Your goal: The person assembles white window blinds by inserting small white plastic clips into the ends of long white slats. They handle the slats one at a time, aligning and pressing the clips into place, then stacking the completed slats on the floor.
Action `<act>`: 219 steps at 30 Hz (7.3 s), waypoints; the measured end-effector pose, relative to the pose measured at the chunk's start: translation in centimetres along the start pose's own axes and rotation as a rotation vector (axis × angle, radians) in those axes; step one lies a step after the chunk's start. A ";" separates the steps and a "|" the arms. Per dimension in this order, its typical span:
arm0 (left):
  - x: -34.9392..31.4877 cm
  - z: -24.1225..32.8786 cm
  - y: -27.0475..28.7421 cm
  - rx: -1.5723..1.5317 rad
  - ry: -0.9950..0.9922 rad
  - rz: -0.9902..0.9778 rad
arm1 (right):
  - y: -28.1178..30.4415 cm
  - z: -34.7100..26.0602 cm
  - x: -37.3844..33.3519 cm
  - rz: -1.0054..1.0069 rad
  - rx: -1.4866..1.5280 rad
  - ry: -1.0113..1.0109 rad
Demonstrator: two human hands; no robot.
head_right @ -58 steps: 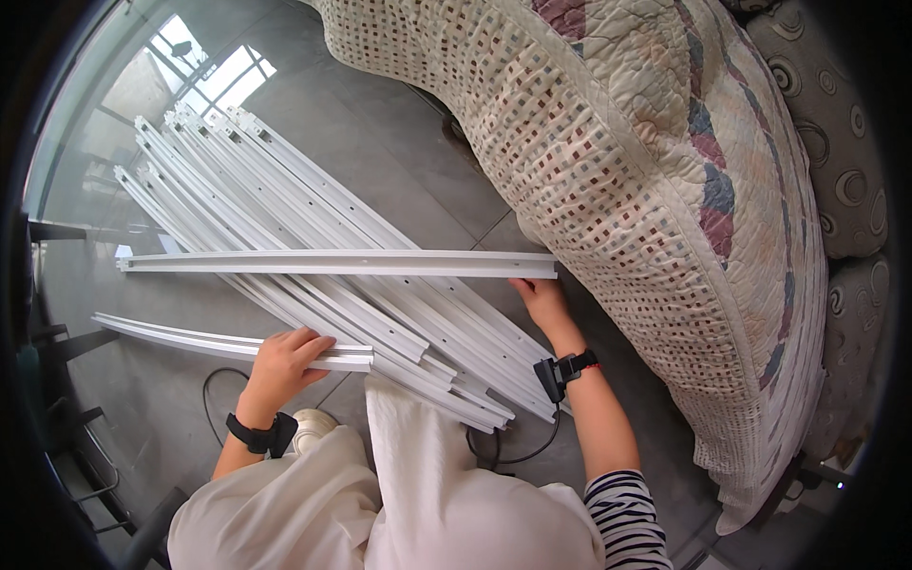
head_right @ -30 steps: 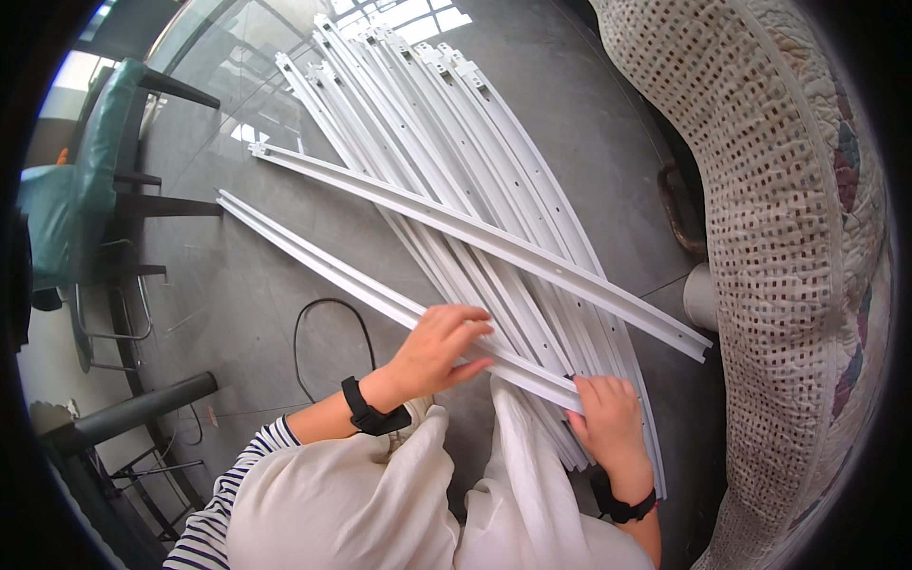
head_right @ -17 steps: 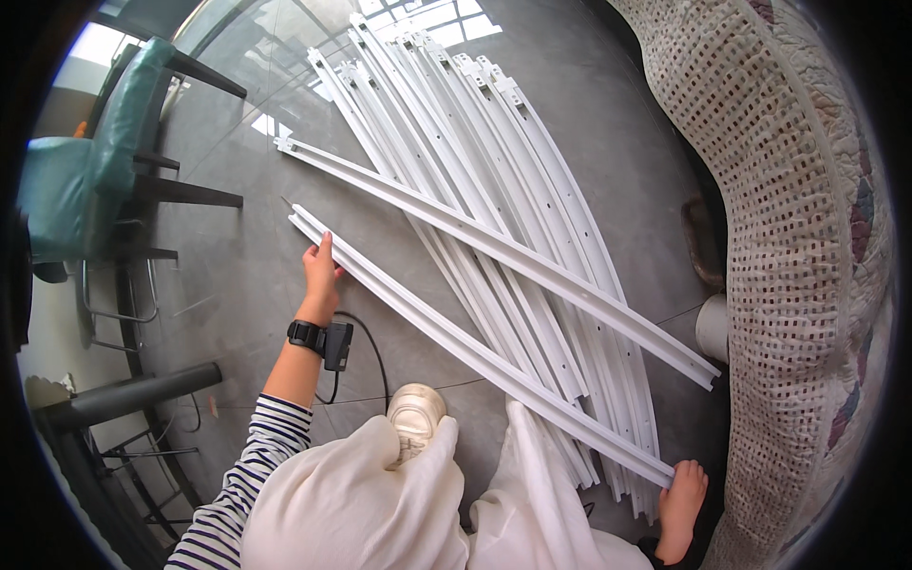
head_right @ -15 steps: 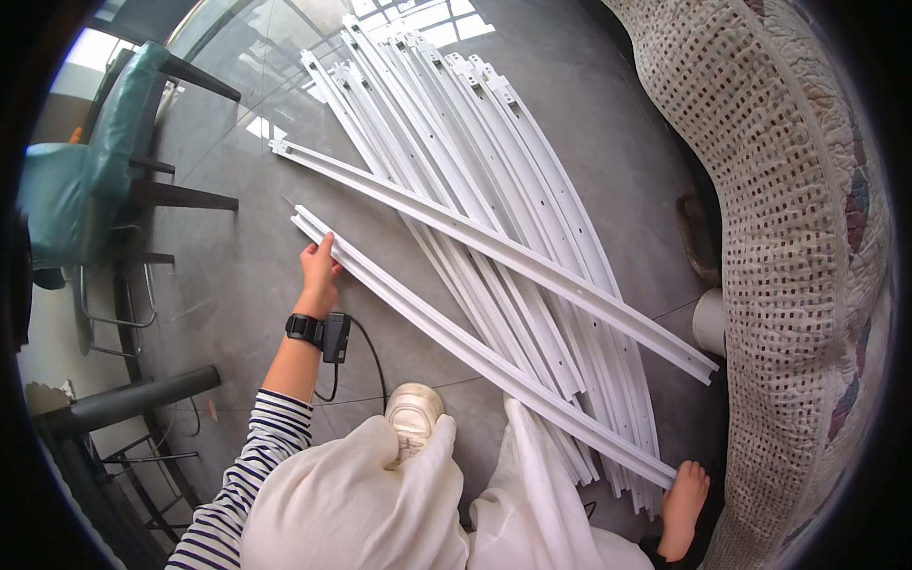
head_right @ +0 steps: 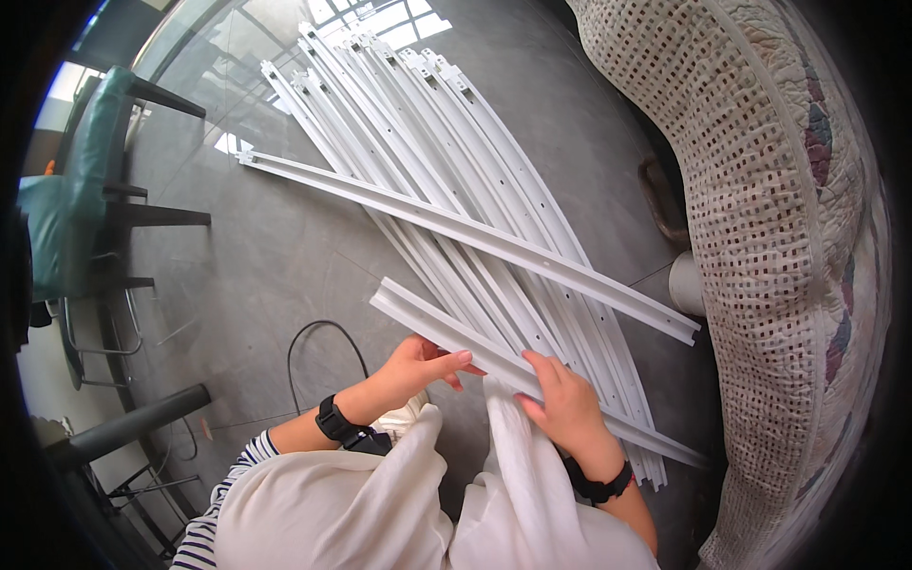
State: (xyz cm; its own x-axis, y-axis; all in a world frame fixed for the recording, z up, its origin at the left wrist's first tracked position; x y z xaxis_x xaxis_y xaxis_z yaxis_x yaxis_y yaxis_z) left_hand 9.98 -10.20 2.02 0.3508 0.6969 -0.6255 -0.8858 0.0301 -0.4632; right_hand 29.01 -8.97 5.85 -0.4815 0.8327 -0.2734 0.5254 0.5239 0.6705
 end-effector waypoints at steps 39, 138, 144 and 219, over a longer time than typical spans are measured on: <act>-3.0 12.2 9.7 -0.046 -0.730 0.259 | 2.2 1.0 -1.6 -0.336 0.353 -0.170; 4.2 13.3 -5.4 0.294 -0.237 -0.151 | 8.1 1.2 -2.8 0.399 -0.060 -0.108; 1.5 18.6 8.4 -0.015 -0.517 0.326 | 6.3 8.3 -9.8 0.311 -0.285 -0.275; -1.8 10.3 18.0 -0.383 -0.682 0.540 | -2.5 4.1 -4.2 -0.008 -0.081 -0.144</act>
State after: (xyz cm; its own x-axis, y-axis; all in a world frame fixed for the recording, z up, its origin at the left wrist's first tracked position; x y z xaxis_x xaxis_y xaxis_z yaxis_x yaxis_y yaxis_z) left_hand -9.76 -3.48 1.24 -0.4370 0.8198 -0.3700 -0.6743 -0.5709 -0.4685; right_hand 32.56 -13.03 2.52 -0.3770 0.8487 -0.3709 0.4611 0.5192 0.7196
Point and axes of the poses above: each hand's wrist, its own x-axis towards the middle knuckle, its own y-axis out of the back of the hand, z = x × y, the point moved 7 cm from there along x, towards the middle knuckle
